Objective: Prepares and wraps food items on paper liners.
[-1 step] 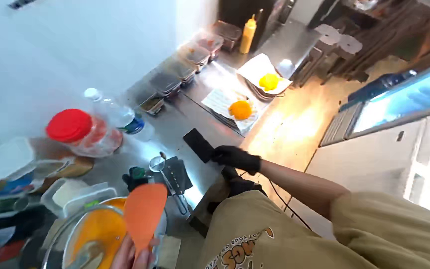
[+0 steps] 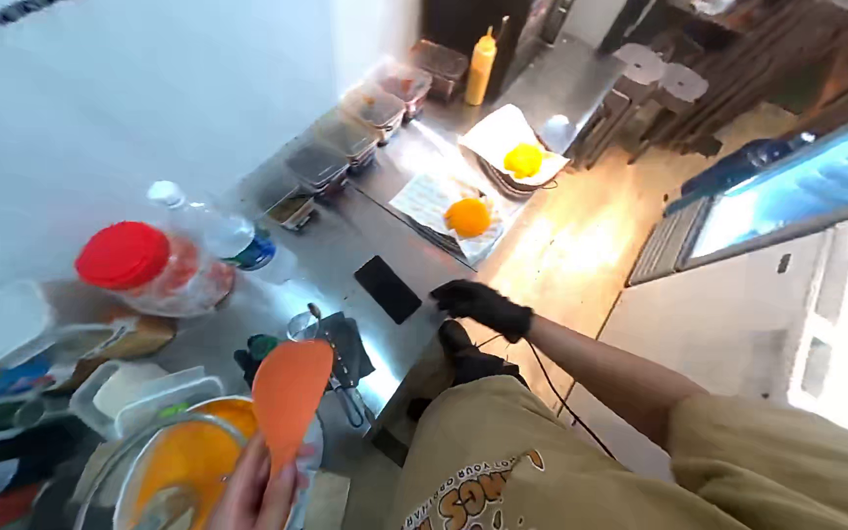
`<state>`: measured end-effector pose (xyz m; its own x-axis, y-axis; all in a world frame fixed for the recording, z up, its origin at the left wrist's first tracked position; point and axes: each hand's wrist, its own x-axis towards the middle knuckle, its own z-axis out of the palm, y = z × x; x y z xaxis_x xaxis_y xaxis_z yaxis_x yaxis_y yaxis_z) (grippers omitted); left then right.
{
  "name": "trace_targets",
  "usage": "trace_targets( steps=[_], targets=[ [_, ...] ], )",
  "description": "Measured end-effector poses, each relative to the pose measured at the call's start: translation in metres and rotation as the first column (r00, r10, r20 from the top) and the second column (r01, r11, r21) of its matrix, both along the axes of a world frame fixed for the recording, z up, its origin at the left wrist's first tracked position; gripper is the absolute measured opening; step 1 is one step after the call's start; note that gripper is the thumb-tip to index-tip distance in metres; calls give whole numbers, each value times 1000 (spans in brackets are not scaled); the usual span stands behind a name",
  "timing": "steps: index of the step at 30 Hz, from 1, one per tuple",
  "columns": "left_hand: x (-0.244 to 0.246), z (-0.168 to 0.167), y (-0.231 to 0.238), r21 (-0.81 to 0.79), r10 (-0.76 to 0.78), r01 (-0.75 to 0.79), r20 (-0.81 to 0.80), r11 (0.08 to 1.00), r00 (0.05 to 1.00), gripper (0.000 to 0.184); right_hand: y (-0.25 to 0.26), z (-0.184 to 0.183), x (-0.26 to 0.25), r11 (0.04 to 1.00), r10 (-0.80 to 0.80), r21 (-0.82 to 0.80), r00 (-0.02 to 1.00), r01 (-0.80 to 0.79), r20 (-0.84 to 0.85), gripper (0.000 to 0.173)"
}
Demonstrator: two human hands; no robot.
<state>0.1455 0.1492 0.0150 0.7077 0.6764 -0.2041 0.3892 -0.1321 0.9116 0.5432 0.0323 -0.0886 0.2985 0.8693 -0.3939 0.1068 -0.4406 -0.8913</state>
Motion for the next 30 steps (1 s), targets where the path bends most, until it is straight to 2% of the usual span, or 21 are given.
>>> trace_targets(
  steps=[3,5,8,10,13,18,20,22,24,30],
  targets=[
    [106,-11,33,64,-34,42,-108,997,994,58,-63,-21,70,922,-364,-150,931,358,-16,39],
    [179,-21,44,38,-87,98,-226,994,970,53,-82,-37,102,854,-499,-210,864,477,-70,40],
    [278,-43,47,27,-171,193,-352,981,920,50,-76,-70,141,828,-552,-215,819,518,-155,49],
    [329,-54,40,78,-247,304,-414,949,876,49,-55,-92,166,832,-552,-210,808,514,-205,53],
    [391,-70,22,152,-319,459,-531,875,785,47,-19,-106,201,833,-548,-259,792,489,-268,50],
    [455,-101,-11,68,-299,478,-701,876,648,48,4,-113,229,846,-509,-351,803,402,-308,43],
    [471,-101,-18,25,-279,446,-748,895,602,49,8,-104,234,843,-508,-384,789,375,-345,35],
    [481,-100,-19,14,-258,425,-777,905,575,49,18,-73,240,817,-511,-476,790,324,-338,27],
    [484,-101,-16,29,-229,407,-790,913,569,48,22,-53,245,813,-505,-498,791,302,-344,23],
    [505,-86,-31,5,-187,362,-850,932,492,50,22,-55,252,834,-512,-464,733,299,-447,26]
  ],
)
